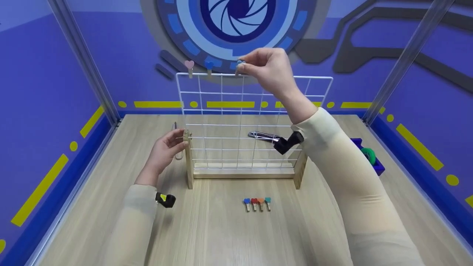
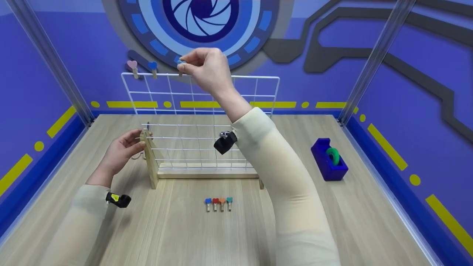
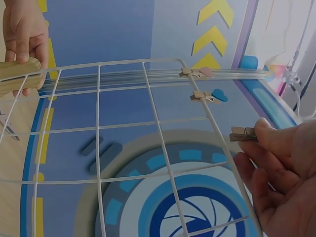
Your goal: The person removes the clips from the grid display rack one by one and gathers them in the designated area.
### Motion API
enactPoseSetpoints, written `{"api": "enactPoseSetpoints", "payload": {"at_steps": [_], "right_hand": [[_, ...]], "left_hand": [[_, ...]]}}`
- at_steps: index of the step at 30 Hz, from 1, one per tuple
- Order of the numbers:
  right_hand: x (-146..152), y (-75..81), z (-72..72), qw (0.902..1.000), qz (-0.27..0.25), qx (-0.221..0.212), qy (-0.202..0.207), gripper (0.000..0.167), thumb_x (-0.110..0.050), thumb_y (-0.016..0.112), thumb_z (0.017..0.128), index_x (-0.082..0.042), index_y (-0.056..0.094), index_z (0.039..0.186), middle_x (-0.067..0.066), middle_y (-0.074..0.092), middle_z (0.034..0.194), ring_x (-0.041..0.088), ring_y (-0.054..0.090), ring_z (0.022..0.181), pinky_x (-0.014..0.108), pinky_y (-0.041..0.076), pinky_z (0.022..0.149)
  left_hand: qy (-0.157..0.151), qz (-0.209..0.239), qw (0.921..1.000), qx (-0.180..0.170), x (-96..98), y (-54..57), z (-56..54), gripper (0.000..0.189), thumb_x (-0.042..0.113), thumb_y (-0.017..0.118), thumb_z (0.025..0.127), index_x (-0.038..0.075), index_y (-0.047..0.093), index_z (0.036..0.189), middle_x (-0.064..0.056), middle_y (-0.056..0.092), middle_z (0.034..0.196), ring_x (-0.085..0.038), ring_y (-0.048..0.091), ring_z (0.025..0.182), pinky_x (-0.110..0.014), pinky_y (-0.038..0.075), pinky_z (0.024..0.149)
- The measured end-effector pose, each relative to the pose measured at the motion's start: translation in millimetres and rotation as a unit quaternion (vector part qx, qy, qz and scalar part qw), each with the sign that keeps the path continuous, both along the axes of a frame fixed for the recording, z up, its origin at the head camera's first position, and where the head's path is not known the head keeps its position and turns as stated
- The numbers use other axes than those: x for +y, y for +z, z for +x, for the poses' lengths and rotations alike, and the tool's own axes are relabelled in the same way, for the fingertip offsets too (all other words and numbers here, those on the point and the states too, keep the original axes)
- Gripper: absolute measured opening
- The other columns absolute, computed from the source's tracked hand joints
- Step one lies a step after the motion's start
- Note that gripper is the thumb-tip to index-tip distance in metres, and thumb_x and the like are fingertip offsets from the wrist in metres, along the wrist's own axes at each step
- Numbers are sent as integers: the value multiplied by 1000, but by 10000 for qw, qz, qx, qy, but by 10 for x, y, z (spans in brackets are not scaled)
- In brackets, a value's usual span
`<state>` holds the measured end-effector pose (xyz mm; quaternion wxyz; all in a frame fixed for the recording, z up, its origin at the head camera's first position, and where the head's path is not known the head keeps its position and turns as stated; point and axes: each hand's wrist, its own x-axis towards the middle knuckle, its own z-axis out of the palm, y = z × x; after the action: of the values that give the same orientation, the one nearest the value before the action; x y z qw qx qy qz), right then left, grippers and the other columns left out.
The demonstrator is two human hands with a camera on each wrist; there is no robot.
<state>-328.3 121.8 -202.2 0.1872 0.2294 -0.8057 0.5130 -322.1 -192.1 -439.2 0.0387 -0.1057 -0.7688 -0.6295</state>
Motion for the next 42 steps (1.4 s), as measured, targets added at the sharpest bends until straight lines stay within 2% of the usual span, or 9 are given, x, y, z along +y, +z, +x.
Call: {"api": "enactPoseSetpoints", "payload": {"at_steps": [6,10,16,21,24,28,32,36,42], "right_hand": [[73,-35,127,9995,-97,-129,265,16,-16,79,92,-4,79,101,-2,79,88,10,70,77,19,57,74],[120,-112,210,9984,-203,-47,529,22,-14,78,92,-2,75,110,0,79,88,12,74,81,23,61,83],[181,-265,289,9947,-376,-21,952,20,-8,77,91,-1,70,109,-1,77,83,15,75,77,27,64,75],[224,-418,347,9951,-248,-323,899,19,-3,76,90,0,71,108,3,77,88,14,75,77,25,63,73],[258,-530,390,9937,-259,-628,895,19,0,76,89,2,71,108,6,77,90,14,76,79,27,64,79],[320,-719,438,9905,-192,-1023,895,20,1,76,89,3,72,108,8,77,90,15,76,78,29,65,82],[401,-930,478,9903,29,-1093,857,23,-1,77,89,3,72,111,12,77,95,12,76,80,26,64,78],[490,-1157,547,9895,64,-1130,899,25,-2,77,89,1,72,113,18,77,101,12,76,82,26,64,77],[602,-1508,686,9864,207,-1395,849,22,-3,79,88,-3,75,110,16,77,101,13,75,81,26,64,77]], "left_hand": [[-12,46,10000,3,5,-3,-7,52,8,69,98,0,51,147,-21,57,145,-22,57,130,-14,53,99],[21,-32,10000,-4,2,0,2,53,11,70,98,2,52,147,-20,57,146,-22,57,131,-13,53,99],[40,43,10000,-51,4,8,12,54,11,70,97,3,52,147,-18,57,146,-17,58,129,-13,53,98],[19,114,9999,-22,9,10,12,52,8,69,98,2,52,147,-20,58,144,-6,60,120,-14,54,97],[32,86,10000,-30,12,6,13,52,9,69,98,2,52,147,-19,58,144,-8,60,122,-14,54,98],[32,22,10000,-81,13,6,14,53,10,69,98,4,51,148,-17,58,145,-18,58,129,-13,54,98],[18,-9,10000,-95,13,9,14,53,10,69,99,4,51,148,-18,57,147,-26,55,135,-14,53,98],[10,-62,10000,-76,10,8,12,54,12,69,99,4,50,149,-18,57,147,-24,56,135,-14,53,100],[9,5,10000,-78,2,-4,10,53,10,68,99,3,50,149,-18,56,147,-18,57,131,-14,53,100]]}}
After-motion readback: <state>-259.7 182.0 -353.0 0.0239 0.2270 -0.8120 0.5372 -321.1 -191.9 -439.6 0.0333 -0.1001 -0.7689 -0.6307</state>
